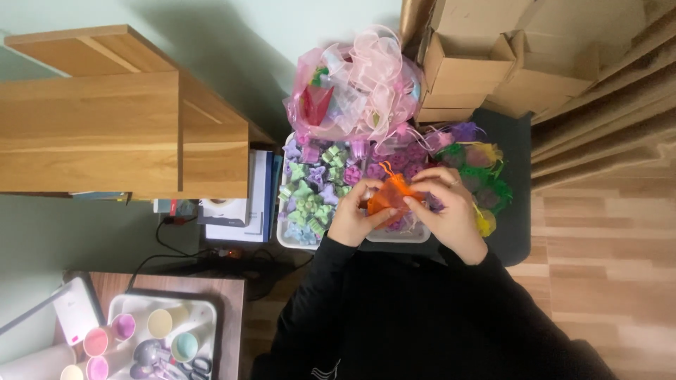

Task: Packing small colored wax melts or soaps into decorative organza gift bags.

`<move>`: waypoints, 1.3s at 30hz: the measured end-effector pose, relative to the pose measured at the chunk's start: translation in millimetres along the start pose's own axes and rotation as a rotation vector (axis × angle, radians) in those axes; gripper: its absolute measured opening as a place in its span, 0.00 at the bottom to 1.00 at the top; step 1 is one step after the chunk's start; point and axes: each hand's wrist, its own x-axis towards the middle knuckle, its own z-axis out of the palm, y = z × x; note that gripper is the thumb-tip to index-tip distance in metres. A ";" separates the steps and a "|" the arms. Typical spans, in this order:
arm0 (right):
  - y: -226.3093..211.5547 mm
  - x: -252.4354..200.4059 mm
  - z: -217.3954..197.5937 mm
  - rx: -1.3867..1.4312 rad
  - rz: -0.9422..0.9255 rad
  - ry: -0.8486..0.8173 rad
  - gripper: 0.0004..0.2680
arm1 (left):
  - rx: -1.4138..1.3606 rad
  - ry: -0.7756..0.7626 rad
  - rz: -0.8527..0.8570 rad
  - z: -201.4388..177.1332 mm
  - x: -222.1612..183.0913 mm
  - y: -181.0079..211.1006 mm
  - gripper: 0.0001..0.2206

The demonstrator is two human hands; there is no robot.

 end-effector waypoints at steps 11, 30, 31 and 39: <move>-2.3 -4.4 5.2 0.072 0.042 -0.053 0.08 | 0.006 0.033 -0.039 -2.8 -7.1 7.0 0.20; 47.0 -22.1 -1.3 0.160 0.468 -0.308 0.10 | 0.010 0.184 -0.034 -16.4 -2.3 -30.0 0.06; 53.1 -25.1 0.5 0.204 0.493 -0.319 0.10 | 0.035 0.203 -0.054 -16.4 -2.5 -29.7 0.07; 28.9 -6.4 0.6 0.547 0.423 -0.456 0.19 | 0.571 0.361 0.366 -9.2 3.7 24.3 0.35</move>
